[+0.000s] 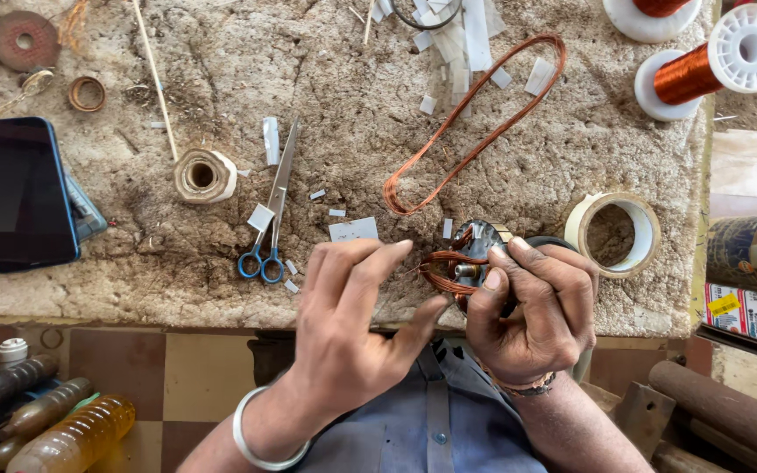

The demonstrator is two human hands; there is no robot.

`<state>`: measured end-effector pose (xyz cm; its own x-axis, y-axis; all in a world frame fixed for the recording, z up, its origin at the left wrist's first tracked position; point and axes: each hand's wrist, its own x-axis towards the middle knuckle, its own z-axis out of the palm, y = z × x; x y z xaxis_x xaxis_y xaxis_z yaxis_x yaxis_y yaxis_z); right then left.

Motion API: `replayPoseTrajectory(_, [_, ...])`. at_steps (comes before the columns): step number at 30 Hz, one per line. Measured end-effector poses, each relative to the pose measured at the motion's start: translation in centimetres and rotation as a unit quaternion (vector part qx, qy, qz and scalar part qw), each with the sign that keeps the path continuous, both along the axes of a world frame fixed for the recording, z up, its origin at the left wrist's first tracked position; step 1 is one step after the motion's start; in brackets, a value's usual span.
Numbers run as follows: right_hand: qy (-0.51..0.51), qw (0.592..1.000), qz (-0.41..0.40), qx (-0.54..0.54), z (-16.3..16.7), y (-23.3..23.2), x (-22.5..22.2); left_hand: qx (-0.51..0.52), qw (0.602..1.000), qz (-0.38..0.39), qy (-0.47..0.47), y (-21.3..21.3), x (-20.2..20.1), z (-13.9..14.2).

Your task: The person winds a flat copper wire around a small cylindrical metal component, likely a motor armature, by hand. They carefully wrap the wire in tight, even layers, occasionally adjusting the component's orientation to continue the winding process.

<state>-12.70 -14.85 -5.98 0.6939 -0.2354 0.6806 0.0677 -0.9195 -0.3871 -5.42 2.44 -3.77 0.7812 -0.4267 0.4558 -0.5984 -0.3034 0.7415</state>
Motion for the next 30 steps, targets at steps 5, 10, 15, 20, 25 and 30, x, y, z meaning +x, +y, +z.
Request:
replayPoseTrajectory(5, [0.001, 1.000, 0.003, -0.011, 0.0, 0.1, 0.0, 0.004, 0.999, 0.028, 0.019, -1.3, -0.1, -0.2])
replayPoseTrajectory(10, [-0.002, 1.000, 0.005, -0.004, -0.1, 0.1, 0.0, -0.014, 0.999, 0.014, 0.033, -0.9, 0.0, -0.5])
replayPoseTrajectory(15, [-0.010, 1.000, 0.009, 0.006, 0.0, 0.2, 0.2, -0.071, 0.977, -0.034, 0.198, -0.1, 0.5, -1.3])
replayPoseTrajectory(20, [-0.015, 1.000, 0.005, 0.003, 0.1, 0.3, 0.4, -0.186, 0.921, -0.093, 0.330, 1.1, 0.5, -2.5])
replayPoseTrajectory(25, [-0.012, 1.000, 0.003, 0.004, 0.1, 0.3, 0.3, -0.351, 0.808, -0.116, 0.459, 2.6, 0.6, -3.6])
replayPoseTrajectory(30, [-0.018, 1.000, 0.003, 0.008, -0.2, 0.3, 0.3, -0.492, 0.767, -0.077, 0.404, 4.7, 2.1, -3.7])
